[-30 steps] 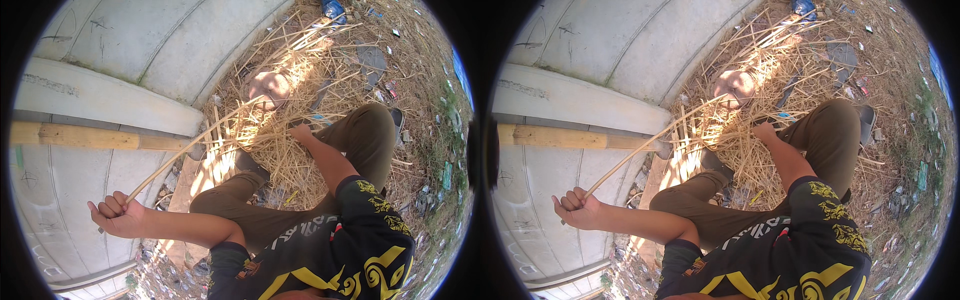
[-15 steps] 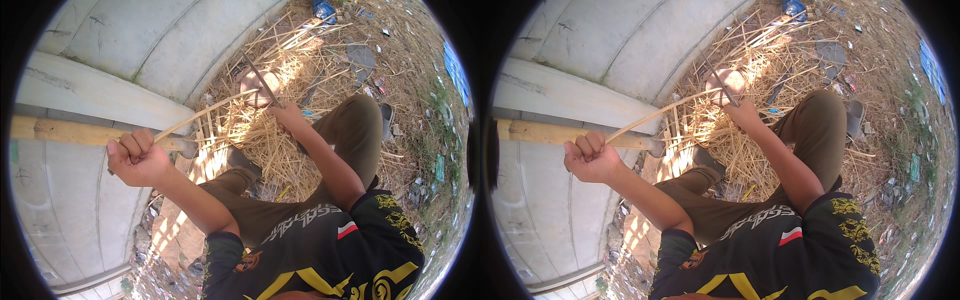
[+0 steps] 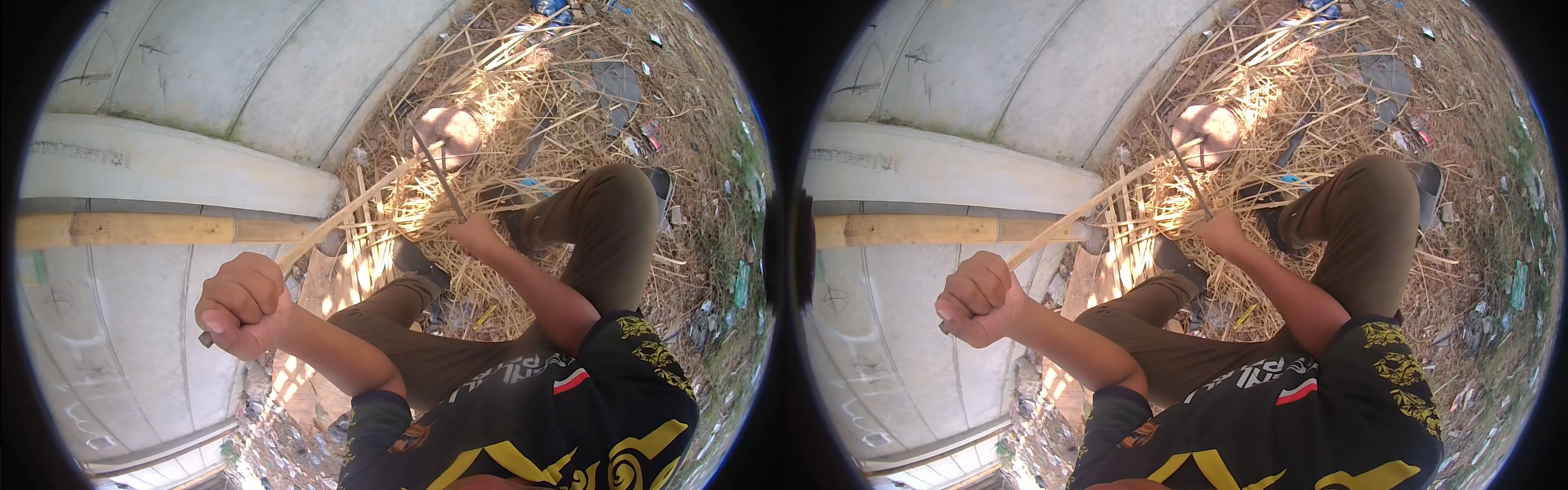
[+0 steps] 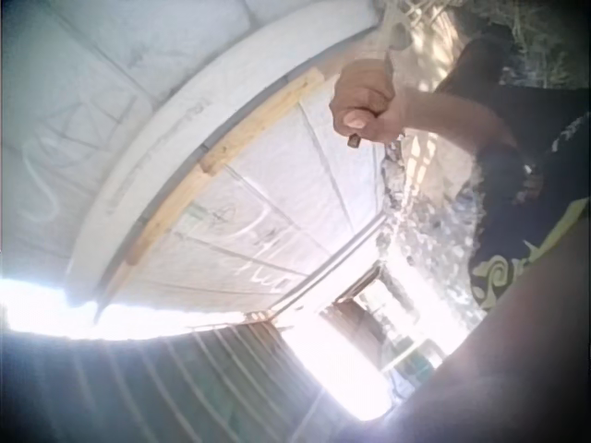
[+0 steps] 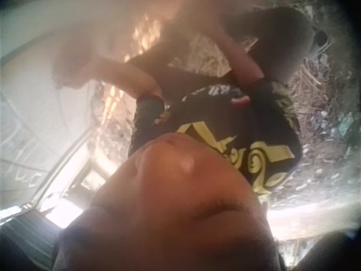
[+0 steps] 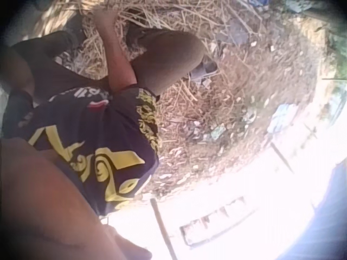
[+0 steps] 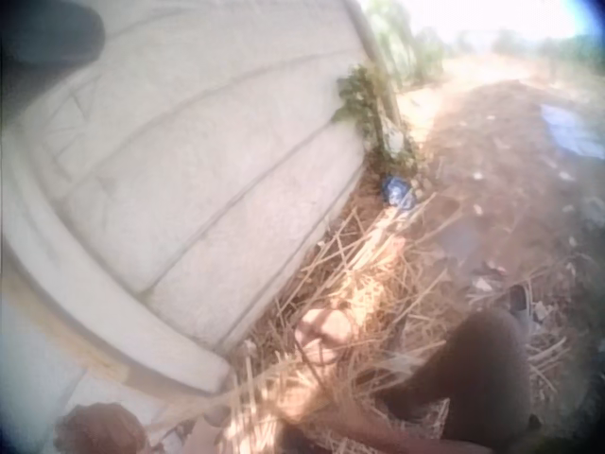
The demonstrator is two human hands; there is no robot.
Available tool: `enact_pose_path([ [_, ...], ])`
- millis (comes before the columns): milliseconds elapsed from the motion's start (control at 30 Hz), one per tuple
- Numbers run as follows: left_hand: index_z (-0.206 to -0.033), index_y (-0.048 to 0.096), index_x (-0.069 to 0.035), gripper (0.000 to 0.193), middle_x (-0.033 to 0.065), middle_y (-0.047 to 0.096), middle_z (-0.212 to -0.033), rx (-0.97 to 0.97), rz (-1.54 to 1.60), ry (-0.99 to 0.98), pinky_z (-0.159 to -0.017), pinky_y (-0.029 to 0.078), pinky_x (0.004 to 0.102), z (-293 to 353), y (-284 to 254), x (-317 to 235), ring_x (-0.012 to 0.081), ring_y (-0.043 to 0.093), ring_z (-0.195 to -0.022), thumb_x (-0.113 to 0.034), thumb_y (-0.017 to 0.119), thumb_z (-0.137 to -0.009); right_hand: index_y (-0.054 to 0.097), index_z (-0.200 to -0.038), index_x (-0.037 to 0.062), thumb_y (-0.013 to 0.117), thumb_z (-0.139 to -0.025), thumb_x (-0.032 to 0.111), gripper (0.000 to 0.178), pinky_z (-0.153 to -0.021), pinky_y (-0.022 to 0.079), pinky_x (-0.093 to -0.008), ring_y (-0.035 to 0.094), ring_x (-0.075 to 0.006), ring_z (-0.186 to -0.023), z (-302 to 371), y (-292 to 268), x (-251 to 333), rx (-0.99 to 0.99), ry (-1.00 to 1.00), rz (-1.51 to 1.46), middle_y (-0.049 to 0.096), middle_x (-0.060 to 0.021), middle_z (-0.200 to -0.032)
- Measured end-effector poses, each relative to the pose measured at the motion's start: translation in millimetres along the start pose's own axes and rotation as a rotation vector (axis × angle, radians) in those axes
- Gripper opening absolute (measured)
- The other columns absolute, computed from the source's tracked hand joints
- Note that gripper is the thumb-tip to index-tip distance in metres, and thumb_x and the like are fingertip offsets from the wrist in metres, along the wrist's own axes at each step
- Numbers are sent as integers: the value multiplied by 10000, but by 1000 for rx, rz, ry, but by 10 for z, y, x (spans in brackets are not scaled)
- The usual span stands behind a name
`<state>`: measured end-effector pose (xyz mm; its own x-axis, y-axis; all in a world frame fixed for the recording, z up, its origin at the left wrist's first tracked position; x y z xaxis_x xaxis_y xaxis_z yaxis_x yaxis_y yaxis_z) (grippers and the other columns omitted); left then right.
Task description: The person sits on the ground and uses a knife to split a long bamboo pole into thin strips. They hold the pole with one hand and use the knife to shave and separate the bamboo fibers, creating a pile of thin strips on the ground.
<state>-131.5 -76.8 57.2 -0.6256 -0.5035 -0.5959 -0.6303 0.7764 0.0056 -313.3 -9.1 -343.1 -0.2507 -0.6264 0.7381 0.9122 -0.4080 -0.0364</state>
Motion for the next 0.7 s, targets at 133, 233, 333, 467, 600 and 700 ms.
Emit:
enact_pose_path([
  [133,-598,220,-181,453,-76,190,-422,-116,0,33,-348,120,246,84,-253,-29,48,149,-329,-166,428,-1000,565,-718,-19,679,-827,169,245,-506,388,-317,438,-140,-504,59,-435,512,-131,-291,22,554,-49,-596],
  [233,-585,236,-190,463,-83,193,-428,84,71,-19,-347,117,248,68,-175,-36,51,157,-323,-208,446,-997,557,-696,-18,667,-836,181,267,-509,379,-335,414,-119,-519,481,-579,1062,-180,-542,-63,498,-35,-550],
  [333,-557,232,-190,503,-88,198,-422,147,78,-72,-353,110,239,16,-21,11,48,175,-318,-206,507,-978,545,-700,-2,664,-837,176,255,-510,359,-328,387,-92,-540,628,-479,1049,-158,-641,-243,437,-4,-538],
  [467,-534,203,-177,567,-81,204,-411,448,306,-107,-354,100,232,-23,309,13,52,199,-306,-146,596,-942,563,-716,5,672,-830,172,230,-508,354,-314,397,-84,-545,277,-82,552,-96,-529,-43,459,-8,-553],
  [600,-530,191,-158,603,-63,224,-413,422,384,-92,-368,86,242,-10,341,-5,64,230,-305,-95,650,-916,627,-726,-17,680,-799,200,235,-528,417,-358,482,-148,-521,367,-152,749,-101,-485,127,564,-109,-557],
  [700,-525,195,-155,595,-63,234,-414,385,361,-109,-372,85,247,3,311,0,62,232,-306,-70,650,-899,638,-731,-23,683,-778,196,228,-535,444,-388,546,-203,-511,851,-386,1178,-153,-629,24,581,-129,-563],
])
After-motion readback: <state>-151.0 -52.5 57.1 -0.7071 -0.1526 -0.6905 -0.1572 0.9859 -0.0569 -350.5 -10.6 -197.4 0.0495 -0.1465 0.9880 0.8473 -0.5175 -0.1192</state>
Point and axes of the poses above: each hand's wrist, its own z-axis away from the middle knuckle, its own y-axis out of the palm, x = y × z, the point moved 8 cm from there along -z, towards the middle knuckle
